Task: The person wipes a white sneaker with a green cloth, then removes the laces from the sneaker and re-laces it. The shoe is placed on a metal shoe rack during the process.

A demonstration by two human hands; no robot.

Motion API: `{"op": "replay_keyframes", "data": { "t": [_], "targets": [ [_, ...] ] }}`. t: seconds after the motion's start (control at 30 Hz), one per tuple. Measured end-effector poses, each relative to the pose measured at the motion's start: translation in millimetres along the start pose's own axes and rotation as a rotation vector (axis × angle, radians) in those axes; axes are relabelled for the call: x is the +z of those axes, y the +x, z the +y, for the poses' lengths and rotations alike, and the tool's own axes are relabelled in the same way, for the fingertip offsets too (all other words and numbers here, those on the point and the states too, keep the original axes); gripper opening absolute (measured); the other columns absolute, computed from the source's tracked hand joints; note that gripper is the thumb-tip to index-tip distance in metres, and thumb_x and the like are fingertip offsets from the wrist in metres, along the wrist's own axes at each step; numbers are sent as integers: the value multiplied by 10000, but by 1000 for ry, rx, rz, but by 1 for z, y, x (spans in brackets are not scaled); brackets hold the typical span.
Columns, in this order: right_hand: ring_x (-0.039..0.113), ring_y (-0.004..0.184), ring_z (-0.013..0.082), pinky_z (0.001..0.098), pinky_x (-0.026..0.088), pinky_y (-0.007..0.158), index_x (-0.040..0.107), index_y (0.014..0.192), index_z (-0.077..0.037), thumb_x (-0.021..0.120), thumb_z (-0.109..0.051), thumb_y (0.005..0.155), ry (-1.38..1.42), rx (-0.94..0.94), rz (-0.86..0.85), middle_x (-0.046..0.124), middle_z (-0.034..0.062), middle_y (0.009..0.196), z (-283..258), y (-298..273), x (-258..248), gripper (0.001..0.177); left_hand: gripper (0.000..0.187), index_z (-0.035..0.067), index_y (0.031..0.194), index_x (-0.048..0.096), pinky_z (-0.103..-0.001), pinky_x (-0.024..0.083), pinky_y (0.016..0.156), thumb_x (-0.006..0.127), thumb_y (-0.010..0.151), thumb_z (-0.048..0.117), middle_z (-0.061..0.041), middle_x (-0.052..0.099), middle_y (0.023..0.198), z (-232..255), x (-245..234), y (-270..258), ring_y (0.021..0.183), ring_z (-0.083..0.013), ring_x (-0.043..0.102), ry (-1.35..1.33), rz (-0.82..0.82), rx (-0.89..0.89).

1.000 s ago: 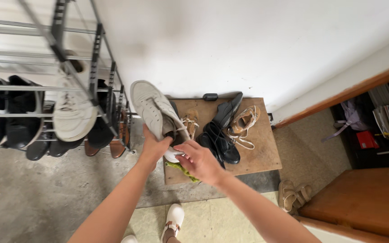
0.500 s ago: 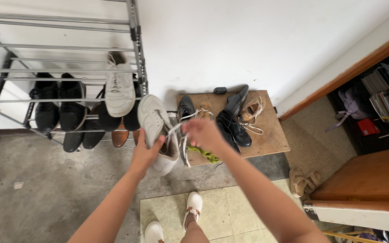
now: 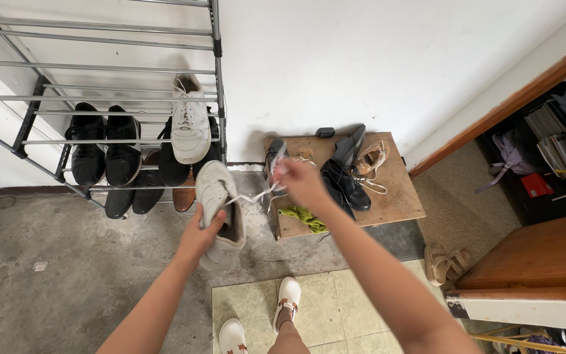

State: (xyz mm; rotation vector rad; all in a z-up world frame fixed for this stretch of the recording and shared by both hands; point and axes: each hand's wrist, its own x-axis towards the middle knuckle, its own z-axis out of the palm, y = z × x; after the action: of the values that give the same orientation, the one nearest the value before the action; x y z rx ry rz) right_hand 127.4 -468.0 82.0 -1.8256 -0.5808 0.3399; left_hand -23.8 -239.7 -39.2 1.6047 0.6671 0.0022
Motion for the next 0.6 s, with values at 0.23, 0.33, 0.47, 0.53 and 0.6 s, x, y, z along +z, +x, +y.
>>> {"op": "replay_keyframes", "data": {
  "t": [0.23,0.33,0.47,0.53,0.6],
  "targets": [
    [695,981,241,401,550,880,711,1101,-42,825,-382,825,-457,92,-114,731,126,1058,32,-3,50,452,1100,215,1611,332,-399,513,965,703,697,702,-210,630,1376,37,16,-12,1208,-297,650,163,-56,-38],
    [733,814,190,375,590,755,786,919,-83,782,-383,846,-535,110,8,774,87,883,50,8,35,309,1095,191,1609,344,-397,519,976,713,703,682,-236,622,1377,33,24,-2,1213,-318,663,157,-16,-51],
    [718,676,147,339,580,618,789,866,-89,773,-319,867,-399,-9,158,769,54,760,71,38,-41,231,1104,131,1599,348,-380,486,1017,715,721,691,-237,587,1426,16,30,15,1267,-316,627,172,6,-56],
    [733,652,112,287,588,622,794,878,-77,788,-293,862,-497,0,260,764,52,740,78,56,-90,216,1119,111,1602,329,-377,472,1030,705,730,701,-235,572,1445,9,38,23,1288,-314,608,146,4,-82],
    [736,640,133,308,585,607,758,925,-12,793,-306,889,-466,62,358,758,84,741,85,69,-132,298,1136,104,1616,300,-382,465,1038,696,739,707,-243,556,1457,4,48,32,1300,-319,592,129,13,-127]
  ]
}}
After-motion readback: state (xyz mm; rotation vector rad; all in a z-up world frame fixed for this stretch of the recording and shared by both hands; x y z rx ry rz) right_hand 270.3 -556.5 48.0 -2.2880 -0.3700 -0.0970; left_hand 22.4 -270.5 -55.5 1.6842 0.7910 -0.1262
